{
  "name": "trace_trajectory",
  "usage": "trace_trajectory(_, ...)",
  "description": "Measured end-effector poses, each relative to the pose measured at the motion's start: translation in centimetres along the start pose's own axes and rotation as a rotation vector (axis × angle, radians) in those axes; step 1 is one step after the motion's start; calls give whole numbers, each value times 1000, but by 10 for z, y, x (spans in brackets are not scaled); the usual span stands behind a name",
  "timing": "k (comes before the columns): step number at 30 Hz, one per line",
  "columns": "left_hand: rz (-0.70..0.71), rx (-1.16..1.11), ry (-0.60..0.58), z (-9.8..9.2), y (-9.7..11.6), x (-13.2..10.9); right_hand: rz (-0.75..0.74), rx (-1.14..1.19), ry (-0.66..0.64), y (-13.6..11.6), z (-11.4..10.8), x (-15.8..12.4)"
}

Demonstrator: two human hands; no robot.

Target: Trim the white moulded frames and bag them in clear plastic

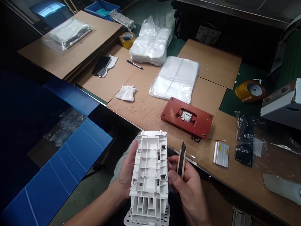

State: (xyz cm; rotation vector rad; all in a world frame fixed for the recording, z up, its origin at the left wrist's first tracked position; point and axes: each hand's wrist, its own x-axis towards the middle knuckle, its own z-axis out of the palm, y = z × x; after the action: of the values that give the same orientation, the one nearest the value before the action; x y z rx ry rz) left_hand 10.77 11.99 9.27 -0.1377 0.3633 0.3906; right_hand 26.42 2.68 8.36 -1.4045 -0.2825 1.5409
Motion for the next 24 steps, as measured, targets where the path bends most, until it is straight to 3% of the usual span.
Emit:
trace_trajectory(7,-20,-74,60,-1,4,2,-7,-5,28,-2,5,2)
trace_trajectory(15,-38,-117,47,-5,7,2,18,-47,46,-6,10,3)
trace_trajectory(17,14,-27,83,-9,7,0,10,-96,98,-10,8,7)
trace_trajectory(21,288,368,186,-20,9,-7,-122,-135,277,-21,1,17)
trace_trajectory(24,426,671,170,-23,9,-10,-145,-134,251,-27,-1,19)
